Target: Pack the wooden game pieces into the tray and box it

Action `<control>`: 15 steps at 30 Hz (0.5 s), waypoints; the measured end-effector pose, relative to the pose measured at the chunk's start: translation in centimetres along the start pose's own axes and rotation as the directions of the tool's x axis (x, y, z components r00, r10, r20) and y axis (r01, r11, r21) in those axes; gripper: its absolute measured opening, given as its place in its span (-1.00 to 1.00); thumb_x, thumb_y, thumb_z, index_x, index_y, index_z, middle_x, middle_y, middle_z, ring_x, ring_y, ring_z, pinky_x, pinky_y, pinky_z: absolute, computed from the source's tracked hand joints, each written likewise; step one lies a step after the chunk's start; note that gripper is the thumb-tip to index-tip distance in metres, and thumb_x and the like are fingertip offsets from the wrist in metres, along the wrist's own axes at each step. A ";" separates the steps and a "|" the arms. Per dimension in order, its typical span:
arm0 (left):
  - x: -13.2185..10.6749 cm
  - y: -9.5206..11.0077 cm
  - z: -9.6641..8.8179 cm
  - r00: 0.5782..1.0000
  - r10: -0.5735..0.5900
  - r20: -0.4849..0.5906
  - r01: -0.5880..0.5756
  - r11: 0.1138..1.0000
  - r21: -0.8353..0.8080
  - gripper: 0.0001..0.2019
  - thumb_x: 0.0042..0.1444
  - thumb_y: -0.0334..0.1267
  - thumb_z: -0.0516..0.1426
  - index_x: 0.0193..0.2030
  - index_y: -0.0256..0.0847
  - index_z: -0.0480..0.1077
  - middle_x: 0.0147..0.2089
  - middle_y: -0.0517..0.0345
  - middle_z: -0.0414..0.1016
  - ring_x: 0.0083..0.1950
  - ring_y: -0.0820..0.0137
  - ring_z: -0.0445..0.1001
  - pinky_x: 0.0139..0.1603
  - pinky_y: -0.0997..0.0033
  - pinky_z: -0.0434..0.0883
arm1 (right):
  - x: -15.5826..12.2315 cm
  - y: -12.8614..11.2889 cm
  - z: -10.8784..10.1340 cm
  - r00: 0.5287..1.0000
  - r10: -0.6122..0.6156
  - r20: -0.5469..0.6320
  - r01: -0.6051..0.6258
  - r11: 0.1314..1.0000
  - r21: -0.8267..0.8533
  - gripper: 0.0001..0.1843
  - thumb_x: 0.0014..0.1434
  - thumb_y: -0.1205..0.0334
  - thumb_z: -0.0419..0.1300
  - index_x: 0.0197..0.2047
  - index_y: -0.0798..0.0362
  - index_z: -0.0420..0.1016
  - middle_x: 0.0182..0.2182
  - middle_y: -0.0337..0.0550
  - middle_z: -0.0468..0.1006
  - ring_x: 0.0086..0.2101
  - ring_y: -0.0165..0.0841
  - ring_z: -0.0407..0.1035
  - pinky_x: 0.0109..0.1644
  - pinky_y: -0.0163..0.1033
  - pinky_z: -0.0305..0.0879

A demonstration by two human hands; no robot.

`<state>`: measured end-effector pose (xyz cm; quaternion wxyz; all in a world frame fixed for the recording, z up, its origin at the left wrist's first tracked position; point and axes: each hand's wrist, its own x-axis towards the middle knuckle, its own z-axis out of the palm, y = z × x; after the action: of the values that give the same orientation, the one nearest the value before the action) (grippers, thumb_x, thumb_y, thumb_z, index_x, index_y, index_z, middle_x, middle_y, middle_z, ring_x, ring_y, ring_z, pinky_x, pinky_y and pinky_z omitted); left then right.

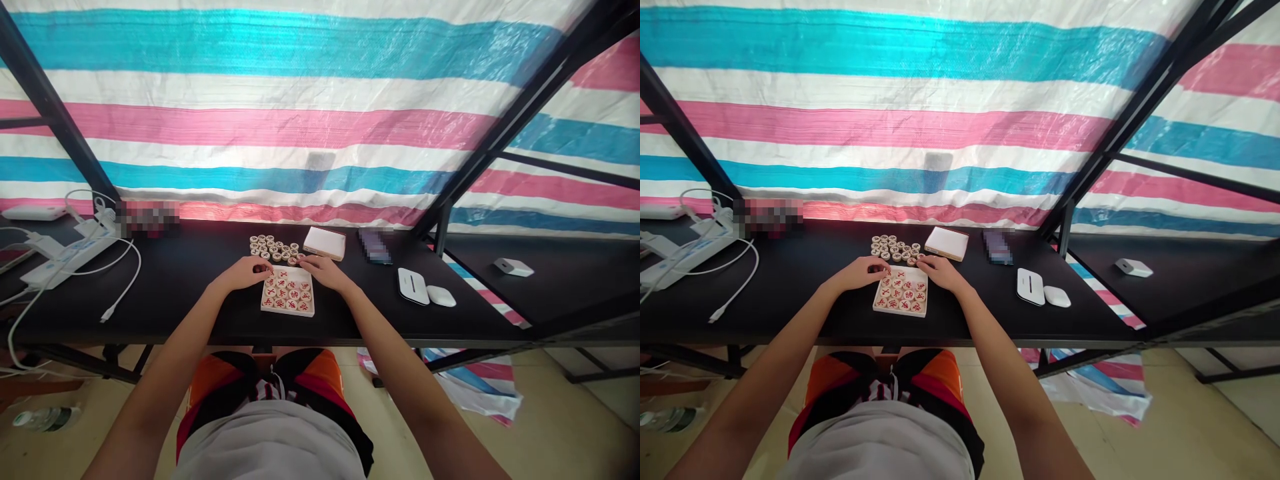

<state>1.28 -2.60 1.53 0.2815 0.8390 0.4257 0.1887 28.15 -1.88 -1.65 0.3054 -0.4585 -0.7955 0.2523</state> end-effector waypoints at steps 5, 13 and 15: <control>0.1 -0.3 0.1 1.000 0.005 -0.010 -0.005 1.000 0.005 -0.63 0.11 0.03 0.06 -0.16 -0.15 0.52 -0.22 0.10 0.54 -0.22 0.30 0.46 -0.20 0.41 0.38 | -0.1 -0.4 0.0 1.000 -0.002 0.026 0.003 1.000 -0.005 -0.67 0.26 0.10 0.06 -0.05 0.00 0.56 -0.08 -0.12 0.57 -0.07 -0.22 0.43 0.09 -0.08 0.27; 0.1 -0.3 0.0 1.000 0.005 0.005 -0.005 1.000 0.020 -0.64 0.11 0.03 0.06 -0.16 -0.15 0.52 -0.22 0.11 0.54 -0.21 0.30 0.46 -0.20 0.41 0.38 | 0.0 -0.9 0.0 0.996 -0.076 0.050 0.080 0.995 -0.068 -0.66 0.28 0.14 0.01 -0.11 0.07 0.57 -0.15 -0.04 0.55 -0.12 -0.23 0.42 0.07 -0.07 0.27; 0.1 -0.2 0.0 1.000 0.006 0.005 -0.006 1.000 0.021 -0.64 0.11 0.03 0.06 -0.16 -0.16 0.52 -0.22 0.10 0.54 -0.21 0.29 0.46 -0.20 0.41 0.38 | 0.1 -0.9 0.1 0.994 -0.084 0.064 0.087 0.995 -0.047 -0.65 0.29 0.15 -0.01 -0.08 0.05 0.56 -0.09 -0.05 0.55 -0.02 -0.20 0.38 0.15 -0.04 0.22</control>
<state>1.25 -2.41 1.45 0.2730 0.8437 0.4244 0.1831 27.51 -2.23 -1.09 0.2796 -0.4234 -0.8295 0.2332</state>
